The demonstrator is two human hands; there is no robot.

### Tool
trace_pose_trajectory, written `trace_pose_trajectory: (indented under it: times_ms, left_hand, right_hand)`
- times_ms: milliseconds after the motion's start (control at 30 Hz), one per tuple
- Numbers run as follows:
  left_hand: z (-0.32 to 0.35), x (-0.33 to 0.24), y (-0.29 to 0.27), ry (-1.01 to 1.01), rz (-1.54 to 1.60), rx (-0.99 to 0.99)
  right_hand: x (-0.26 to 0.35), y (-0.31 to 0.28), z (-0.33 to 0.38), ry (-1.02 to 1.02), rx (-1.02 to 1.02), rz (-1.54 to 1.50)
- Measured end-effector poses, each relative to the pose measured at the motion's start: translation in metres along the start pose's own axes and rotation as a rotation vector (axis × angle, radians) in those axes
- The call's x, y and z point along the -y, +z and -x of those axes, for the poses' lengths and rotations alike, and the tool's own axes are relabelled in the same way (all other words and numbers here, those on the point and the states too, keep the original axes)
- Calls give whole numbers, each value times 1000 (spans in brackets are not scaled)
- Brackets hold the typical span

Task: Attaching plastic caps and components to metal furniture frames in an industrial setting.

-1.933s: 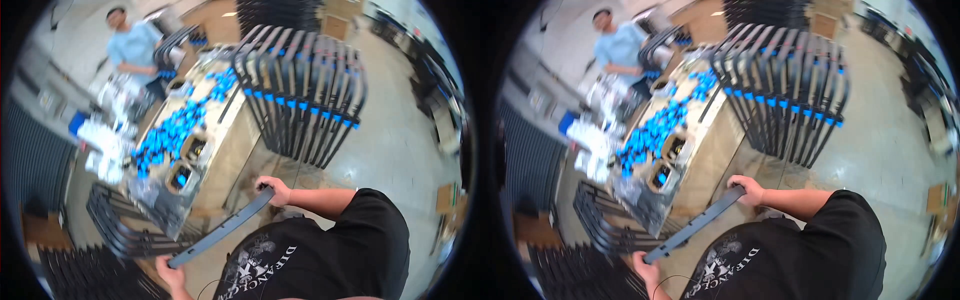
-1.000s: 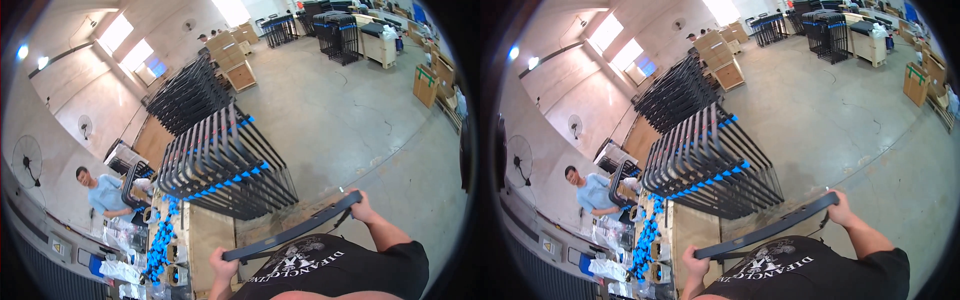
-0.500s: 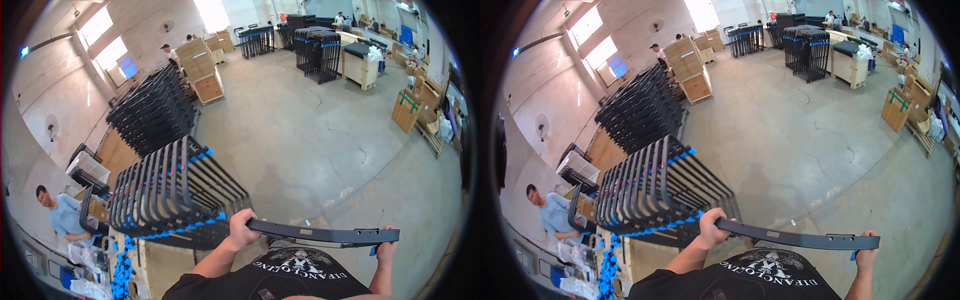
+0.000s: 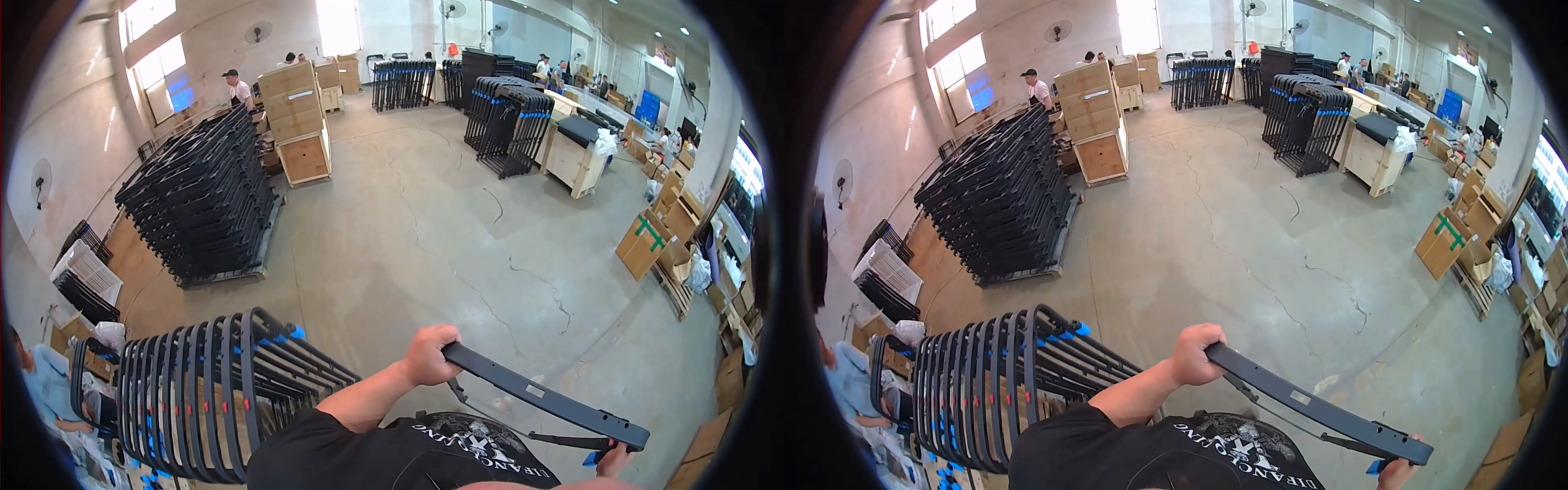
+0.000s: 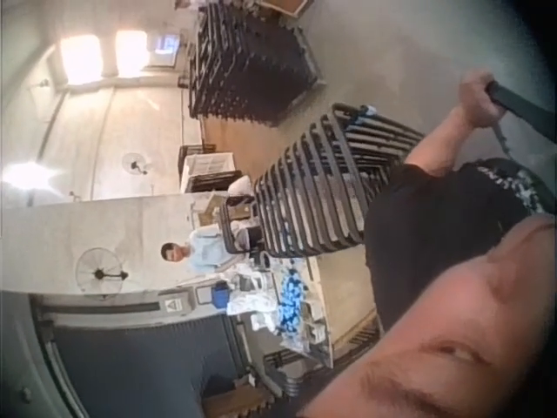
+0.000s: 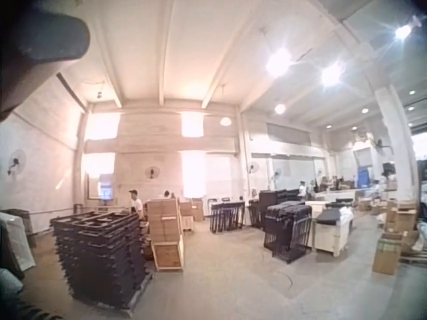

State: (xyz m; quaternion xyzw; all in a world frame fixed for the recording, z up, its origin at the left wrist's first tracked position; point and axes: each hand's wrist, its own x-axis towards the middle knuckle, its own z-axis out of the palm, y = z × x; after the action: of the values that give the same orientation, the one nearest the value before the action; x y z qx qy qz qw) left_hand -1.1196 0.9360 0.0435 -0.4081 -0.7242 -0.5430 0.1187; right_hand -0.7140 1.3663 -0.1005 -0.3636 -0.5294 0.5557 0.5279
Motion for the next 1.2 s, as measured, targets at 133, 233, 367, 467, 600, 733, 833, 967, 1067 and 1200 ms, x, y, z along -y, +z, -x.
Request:
trace_pose_trajectory:
  times_ms: [133,233,367,467,600,733,833,967,1067,1200]
  left_hand:
    - [-65,76,-3,-26,-48,8]
    - [-105,131,-13,-93,-141,-48]
    - [-140,183,-69,-235,-287,-157]
    - [-156,213,-126,-315,-416,-276]
    - [-163,252,-205,-385,-594,-443]
    - [-174,305,-297,-330,-724,-565]
    - [-193,341,-367,-327,-753,-568]
    - [-213,383,-466,-298,-764,-588]
    - [-218,419,-529,-325,-780,-605]
    - [-204,470,-604,-393,-846,-665]
  right_hand:
    - [-45,112,-49,-30,105,-58]
    - [-87,232,-107,23,402,-74]
    - [-118,421,-139,176,593,-8]
    - [-122,567,-122,203,722,-115]
    - [-111,737,-80,155,1046,-30]
    - [-141,871,-20,114,1153,-164]
    - [-157,949,26,181,1063,-332]
    - [-150,1051,79,167,1160,-290]
    - [-138,1146,138,167,1062,-346]
    - [-154,1260,197,350,1358,-381]
